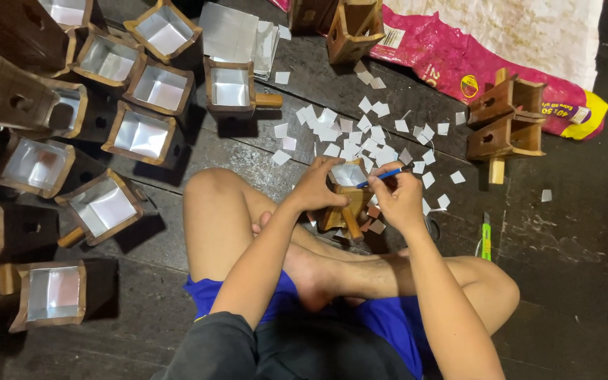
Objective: The person sits on the floor and assembles small wooden lanterns. They cut translucent paper with scissors, insert the paper into the lantern frames, and use a pen to mark or adjust the fit. The process is repeated for multiple lanterns.
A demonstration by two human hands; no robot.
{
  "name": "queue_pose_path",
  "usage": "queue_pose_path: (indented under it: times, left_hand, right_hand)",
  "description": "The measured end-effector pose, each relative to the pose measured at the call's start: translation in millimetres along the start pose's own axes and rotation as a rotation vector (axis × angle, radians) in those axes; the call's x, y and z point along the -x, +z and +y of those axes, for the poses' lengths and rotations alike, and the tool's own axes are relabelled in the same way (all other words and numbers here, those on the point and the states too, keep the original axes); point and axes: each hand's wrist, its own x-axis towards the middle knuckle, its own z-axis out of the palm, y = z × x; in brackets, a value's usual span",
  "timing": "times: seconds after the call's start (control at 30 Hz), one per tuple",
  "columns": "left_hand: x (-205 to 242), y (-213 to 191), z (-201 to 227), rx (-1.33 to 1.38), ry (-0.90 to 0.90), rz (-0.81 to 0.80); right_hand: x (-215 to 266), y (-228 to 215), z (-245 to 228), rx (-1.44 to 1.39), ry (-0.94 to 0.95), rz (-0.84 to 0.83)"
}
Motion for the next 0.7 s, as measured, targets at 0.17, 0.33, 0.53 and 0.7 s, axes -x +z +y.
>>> queue_pose_path:
  times: [0.17, 0.33, 0.53, 0.7]
  left_hand:
    - [1.9, -1.1, 4.7, -0.001, 0.002, -0.003]
    - [1.2, -1.9, 1.5, -0.013, -0.013, 0.002]
    - [3.9, 2.1, 1.4, -0.017, 0.004, -0.002]
    - [5.9, -3.6, 29.8, 0.055, 0.003, -0.016]
  right_hand:
    - [-1.0, 8.9, -8.8, 0.035, 0.002, -0.001]
    - [-4.2, 21.7, -9.3, 0.049, -0.019, -0.003]
    - [-1.3, 2.6, -6.8, 0.098, -0.006, -0.007]
    - [-2.8, -8.7, 0.2, 0.157, 0.118, 0.027]
